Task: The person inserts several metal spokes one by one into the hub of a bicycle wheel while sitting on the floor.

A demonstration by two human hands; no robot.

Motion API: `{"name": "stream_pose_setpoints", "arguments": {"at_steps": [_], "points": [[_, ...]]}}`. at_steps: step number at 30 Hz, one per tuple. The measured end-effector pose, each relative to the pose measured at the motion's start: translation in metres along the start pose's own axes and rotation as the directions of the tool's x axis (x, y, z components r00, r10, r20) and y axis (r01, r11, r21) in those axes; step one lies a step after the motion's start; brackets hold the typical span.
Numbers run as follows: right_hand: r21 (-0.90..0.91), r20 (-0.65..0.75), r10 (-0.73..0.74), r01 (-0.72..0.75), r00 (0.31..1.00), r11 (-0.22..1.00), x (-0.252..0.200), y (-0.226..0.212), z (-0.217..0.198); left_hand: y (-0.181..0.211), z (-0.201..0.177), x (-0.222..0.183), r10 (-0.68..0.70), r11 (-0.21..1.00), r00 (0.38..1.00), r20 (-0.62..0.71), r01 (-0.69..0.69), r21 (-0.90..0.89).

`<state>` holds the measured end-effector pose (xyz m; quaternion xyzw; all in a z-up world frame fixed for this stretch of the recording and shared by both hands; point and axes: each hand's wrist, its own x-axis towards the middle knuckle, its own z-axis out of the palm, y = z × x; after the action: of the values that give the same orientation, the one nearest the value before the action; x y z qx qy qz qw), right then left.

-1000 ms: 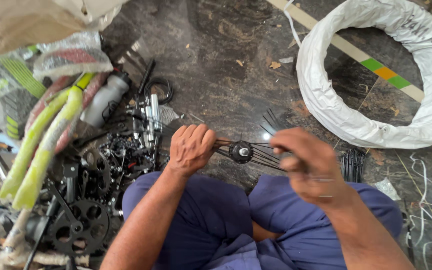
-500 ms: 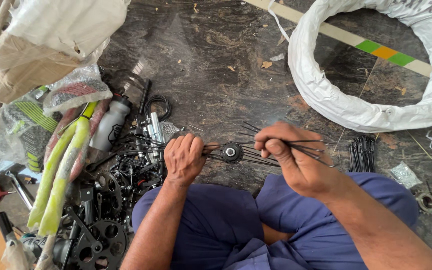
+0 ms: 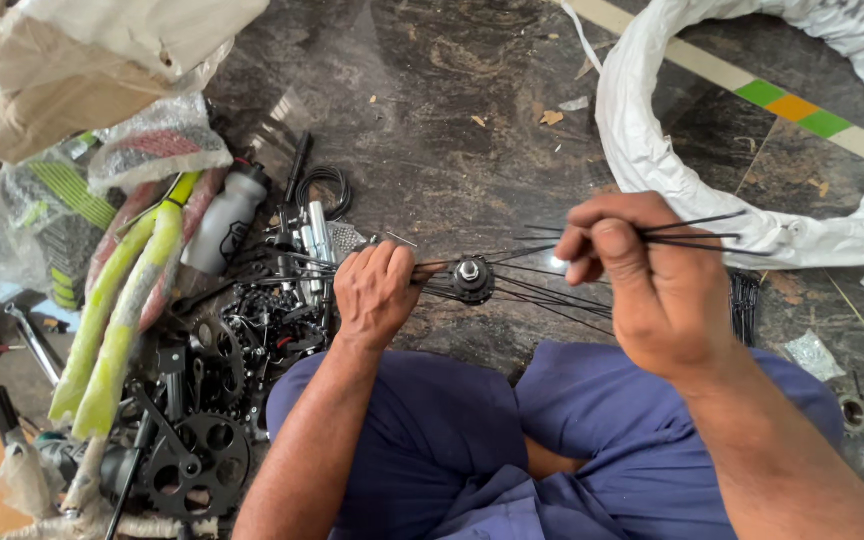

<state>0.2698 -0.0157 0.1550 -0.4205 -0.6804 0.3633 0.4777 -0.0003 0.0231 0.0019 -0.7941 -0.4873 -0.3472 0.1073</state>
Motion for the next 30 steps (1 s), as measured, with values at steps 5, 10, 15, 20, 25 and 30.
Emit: {"name": "stream_pose_setpoints", "arguments": {"at_steps": [5, 10, 15, 20, 25, 30], "points": [[0.104, 0.022, -0.002, 0.0, 1.0, 0.995, -0.002, 0.005, 0.002, -0.002, 0.003, -0.003, -0.002, 1.0, 0.998, 0.064, 0.003, -0.01], [0.04, 0.008, 0.002, -0.002, 1.0, 0.999, 0.001, 0.011, 0.009, -0.003, 0.002, -0.006, -0.014, 1.0, 0.998, 0.068, 0.014, -0.007], [-0.008, 0.014, 0.02, -0.019, 1.0, 1.0, 0.009, 0.004, 0.019, -0.003, 0.002, -0.002, 0.003, 1.0, 0.998, 0.057, -0.001, -0.029], [-0.719, 0.308, -0.177, 0.351, 0.935, 0.6, 0.021, -0.006, 0.035, -0.003, 0.002, -0.003, -0.01, 1.0, 0.997, 0.08, 0.01, 0.0], [-0.247, -0.051, -0.152, 0.135, 0.987, 0.96, 0.014, -0.008, 0.021, -0.005, 0.003, -0.003, -0.025, 1.0, 0.998, 0.052, 0.025, 0.011], [0.001, -0.113, 0.087, -0.087, 0.99, 0.996, 0.009, -0.001, 0.015, -0.004, 0.002, -0.002, -0.031, 0.999, 0.994, 0.105, 0.03, 0.016]]}}
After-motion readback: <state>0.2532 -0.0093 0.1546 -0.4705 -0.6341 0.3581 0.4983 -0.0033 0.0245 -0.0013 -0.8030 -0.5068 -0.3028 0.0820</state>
